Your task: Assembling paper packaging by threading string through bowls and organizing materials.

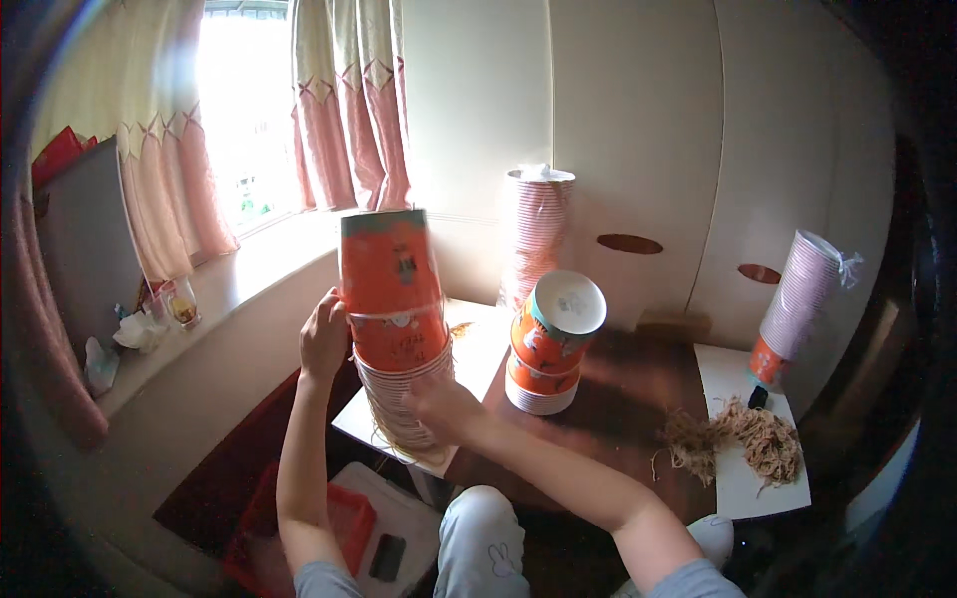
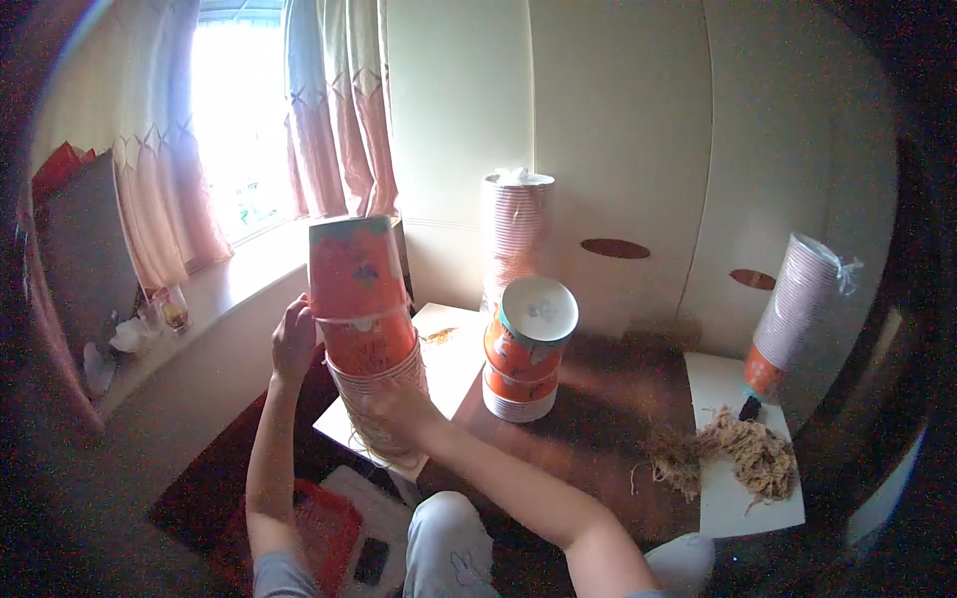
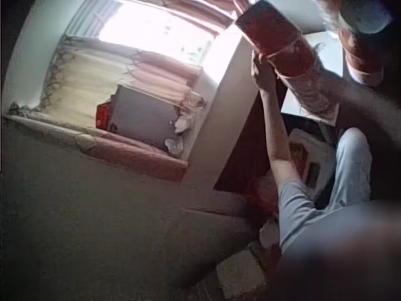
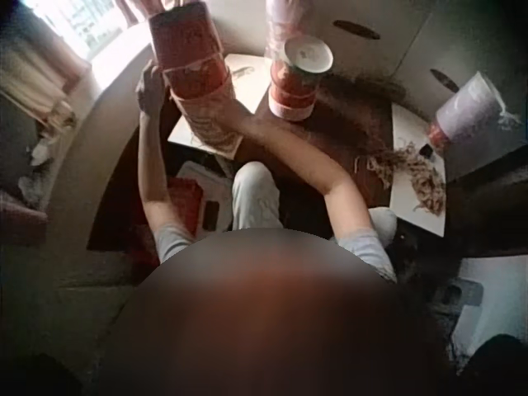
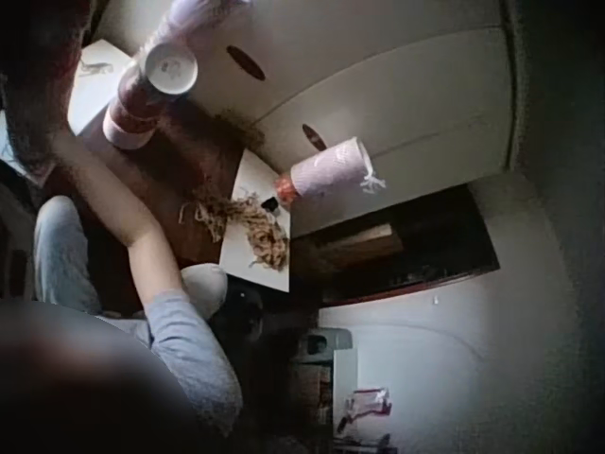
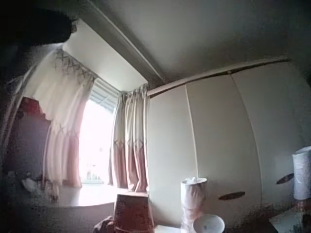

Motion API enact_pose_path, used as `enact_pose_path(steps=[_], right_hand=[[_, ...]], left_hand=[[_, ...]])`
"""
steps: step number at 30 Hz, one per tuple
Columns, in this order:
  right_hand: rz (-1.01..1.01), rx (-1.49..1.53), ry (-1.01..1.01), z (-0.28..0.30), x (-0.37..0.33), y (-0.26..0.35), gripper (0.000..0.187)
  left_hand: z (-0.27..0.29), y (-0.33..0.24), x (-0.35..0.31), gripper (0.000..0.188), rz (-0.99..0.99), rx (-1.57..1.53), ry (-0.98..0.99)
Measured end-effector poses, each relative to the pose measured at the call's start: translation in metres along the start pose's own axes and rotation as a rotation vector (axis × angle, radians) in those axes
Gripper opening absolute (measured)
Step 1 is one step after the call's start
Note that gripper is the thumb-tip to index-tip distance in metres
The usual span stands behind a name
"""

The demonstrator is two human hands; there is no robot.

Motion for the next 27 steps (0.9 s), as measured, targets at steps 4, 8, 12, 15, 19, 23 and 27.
enact_pose_path(steps=[4, 8, 12, 15, 19, 23, 27], right_hand=[[-0.082, 0.153, 0.038, -0.026, -0.013, 0.015, 0.011], [-0.01, 0.093, 0.021, -0.035, -0.027, 0.026, 0.012], [-0.085, 0.303, -0.031, -0.016, -0.048, 0.042, 0.016], [-0.056, 0.49, 0.016, -0.001, -0.083, 0.063, 0.023], [-0.115, 0.58, 0.191, 0.035, -0.162, 0.082, 0.022], [-0.247, 0.605, 0.283, 0.064, -0.232, 0.077, 0.023], [-0.491, 0.493, 0.229, 0.078, -0.281, 0.051, 0.021]], left_hand=[[0.024, -0.002, 0.001, 0.027, 0.111, -0.155, -0.063], [0.042, -0.057, 0.052, 0.036, 0.09, -0.195, -0.056], [0.01, -0.085, 0.081, 0.039, 0.063, -0.025, 0.128], [-0.026, -0.079, 0.067, 0.024, 0.098, -0.113, 0.427], [-0.012, -0.091, 0.048, 0.025, 0.073, -0.049, 0.205], [-0.017, -0.108, 0.046, 0.039, 0.01, 0.166, 0.146], [-0.028, -0.194, 0.04, 0.047, -0.044, -0.155, 0.195]])
Point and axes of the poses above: each hand's wrist, its own x-axis towards the middle knuckle, its own z-axis out of the back of the hand, y = z × x, the point moved 9 cm from there along x, towards the middle knuckle, and after that the axes turned 13 degrees about z, right-handed, at the moved point
